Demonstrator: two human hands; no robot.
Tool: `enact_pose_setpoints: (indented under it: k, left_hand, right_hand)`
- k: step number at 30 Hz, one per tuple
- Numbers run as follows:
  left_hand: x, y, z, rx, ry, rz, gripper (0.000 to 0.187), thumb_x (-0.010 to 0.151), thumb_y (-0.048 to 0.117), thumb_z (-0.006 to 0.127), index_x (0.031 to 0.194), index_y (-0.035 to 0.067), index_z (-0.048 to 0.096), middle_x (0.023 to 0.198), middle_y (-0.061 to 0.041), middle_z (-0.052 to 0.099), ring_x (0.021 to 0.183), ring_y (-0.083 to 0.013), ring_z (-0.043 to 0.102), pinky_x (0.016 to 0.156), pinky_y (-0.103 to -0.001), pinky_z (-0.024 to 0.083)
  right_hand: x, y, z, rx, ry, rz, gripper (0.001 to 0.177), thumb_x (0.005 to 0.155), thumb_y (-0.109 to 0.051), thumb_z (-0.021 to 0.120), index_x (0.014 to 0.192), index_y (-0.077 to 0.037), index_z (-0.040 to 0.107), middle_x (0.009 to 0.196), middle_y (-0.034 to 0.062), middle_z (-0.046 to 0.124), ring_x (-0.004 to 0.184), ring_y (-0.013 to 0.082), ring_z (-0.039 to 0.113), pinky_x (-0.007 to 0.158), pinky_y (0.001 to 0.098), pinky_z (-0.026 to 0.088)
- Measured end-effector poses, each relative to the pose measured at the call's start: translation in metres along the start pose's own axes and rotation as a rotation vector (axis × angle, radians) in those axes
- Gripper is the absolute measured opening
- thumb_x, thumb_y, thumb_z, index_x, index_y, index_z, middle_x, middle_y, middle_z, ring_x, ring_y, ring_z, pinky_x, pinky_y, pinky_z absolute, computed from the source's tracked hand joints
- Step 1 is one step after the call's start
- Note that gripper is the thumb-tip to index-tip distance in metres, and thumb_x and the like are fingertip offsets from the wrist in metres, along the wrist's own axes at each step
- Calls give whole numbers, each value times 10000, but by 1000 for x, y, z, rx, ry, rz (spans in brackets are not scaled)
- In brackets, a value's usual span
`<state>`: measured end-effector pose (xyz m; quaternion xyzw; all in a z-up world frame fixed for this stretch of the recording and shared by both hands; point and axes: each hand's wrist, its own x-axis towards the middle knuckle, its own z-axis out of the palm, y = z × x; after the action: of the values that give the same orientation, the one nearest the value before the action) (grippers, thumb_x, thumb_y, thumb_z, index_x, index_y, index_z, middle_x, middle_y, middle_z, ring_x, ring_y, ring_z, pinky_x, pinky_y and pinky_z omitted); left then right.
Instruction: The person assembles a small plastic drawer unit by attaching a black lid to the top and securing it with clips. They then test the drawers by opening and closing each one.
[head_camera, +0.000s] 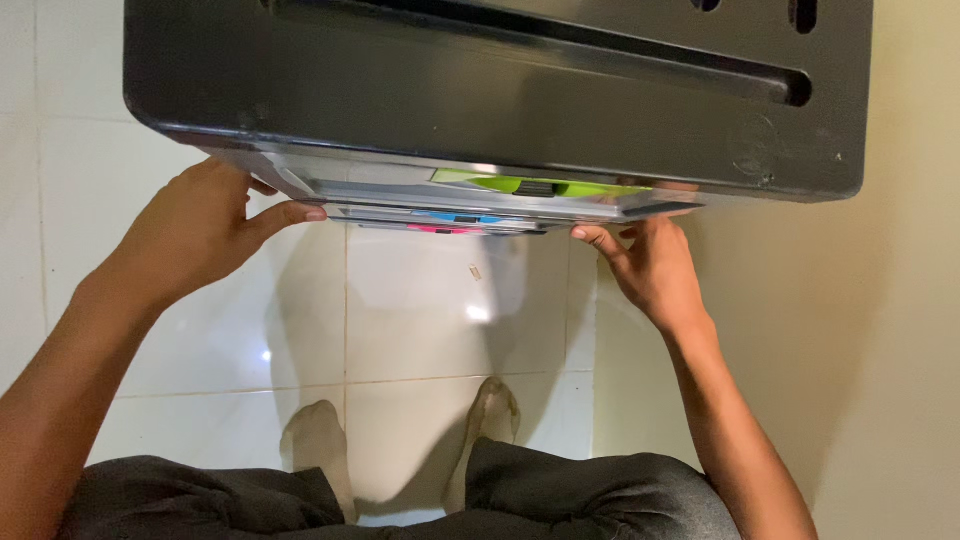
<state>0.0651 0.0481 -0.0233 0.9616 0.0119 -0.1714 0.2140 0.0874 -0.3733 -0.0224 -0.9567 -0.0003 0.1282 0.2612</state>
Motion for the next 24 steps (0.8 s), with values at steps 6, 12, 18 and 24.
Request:
enact_pose_setpoints:
  k: [6, 12, 18, 24]
  left_hand:
    - [12, -20, 34, -252, -256, 11, 972, 814, 680, 626, 1530, 61, 406, 1465, -255, 504, 1254, -430, 566, 972, -519, 504]
    - [35, -34, 79, -342, -341, -143, 941, 872, 723, 532, 1521, 57, 386, 1480, -222, 520, 1327, -392, 537, 1044, -517, 466]
    - [27, -45, 110, -451, -201, -88, 710, 950, 613, 479, 1416, 84, 569, 1307, -165, 688, 1137, -327, 672, 970, -437, 509]
    - [22, -42, 126, -391, -142, -160, 644, 1001, 577, 487, 1375, 73, 631, 1021, -241, 753, 956, -363, 727, 895, -439, 537]
  right_hand:
    - [18, 29, 31, -33, -279, 48, 807, 805, -583, 731, 1318, 25, 589, 1304, 190, 665, 1093, 343, 696, 893, 445, 561]
    - [36, 54, 88, 99, -473, 162, 794, 925, -654, 531, 1355, 12, 595, 1255, 227, 707, 1138, 335, 683, 962, 412, 549]
    - [27, 63, 113, 254, -340, 80, 735, 973, -632, 460, 1305, 10, 588, 1221, 184, 705, 1095, 261, 724, 882, 378, 574]
    - [16, 59, 129, 330, -170, 83, 656, 1000, -574, 474, 1268, 2, 637, 1120, 169, 745, 982, 246, 770, 809, 372, 595]
